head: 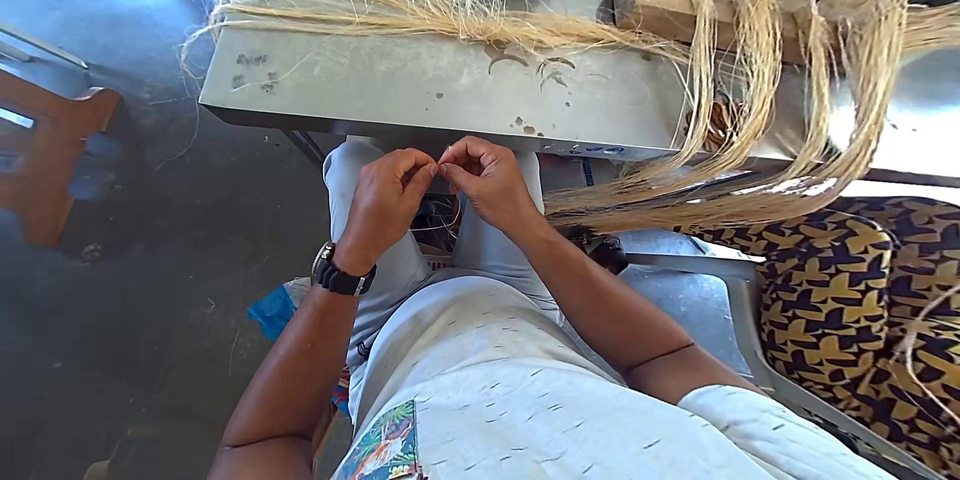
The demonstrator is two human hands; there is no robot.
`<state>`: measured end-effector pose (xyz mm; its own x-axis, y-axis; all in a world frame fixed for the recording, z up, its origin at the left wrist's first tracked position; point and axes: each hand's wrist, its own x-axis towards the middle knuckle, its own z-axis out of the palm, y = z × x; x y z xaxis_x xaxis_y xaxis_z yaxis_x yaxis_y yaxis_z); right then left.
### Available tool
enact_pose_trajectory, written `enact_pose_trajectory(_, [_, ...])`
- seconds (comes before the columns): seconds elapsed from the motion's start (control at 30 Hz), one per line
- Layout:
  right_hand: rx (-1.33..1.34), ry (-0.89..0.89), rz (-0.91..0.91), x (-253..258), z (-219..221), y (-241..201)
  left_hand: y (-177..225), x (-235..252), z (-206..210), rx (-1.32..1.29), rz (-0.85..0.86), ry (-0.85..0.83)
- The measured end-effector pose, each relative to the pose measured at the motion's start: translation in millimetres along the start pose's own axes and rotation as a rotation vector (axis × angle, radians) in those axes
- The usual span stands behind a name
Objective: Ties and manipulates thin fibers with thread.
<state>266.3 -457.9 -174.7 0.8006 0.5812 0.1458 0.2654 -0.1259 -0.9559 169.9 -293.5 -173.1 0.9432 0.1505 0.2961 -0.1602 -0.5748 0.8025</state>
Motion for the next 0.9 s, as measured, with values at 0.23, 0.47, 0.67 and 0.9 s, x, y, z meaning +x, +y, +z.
enact_pose_trajectory(0.23, [0.044,-0.028,0.047,0.2,-1.2,1.4,-3.3,0.2,1.3,-0.011,-0.019,0.008])
enact_pose_trajectory(0.47, [-0.003,0.002,0.019,0.4,1.1,4.8,-1.7,1.8,6.3,0.025,-0.014,0.015])
enact_pose_trajectory(0.67, [0.035,0.045,0.011,0.3,-2.0,9.1,-3.8,-1.3,8.5,-0.059,-0.072,0.022])
enact_pose_trajectory(0.9, [0.258,0.068,0.153,2.2,-8.3,3.9,-14.2,-6.8,25.6,-0.337,-0.191,-0.081])
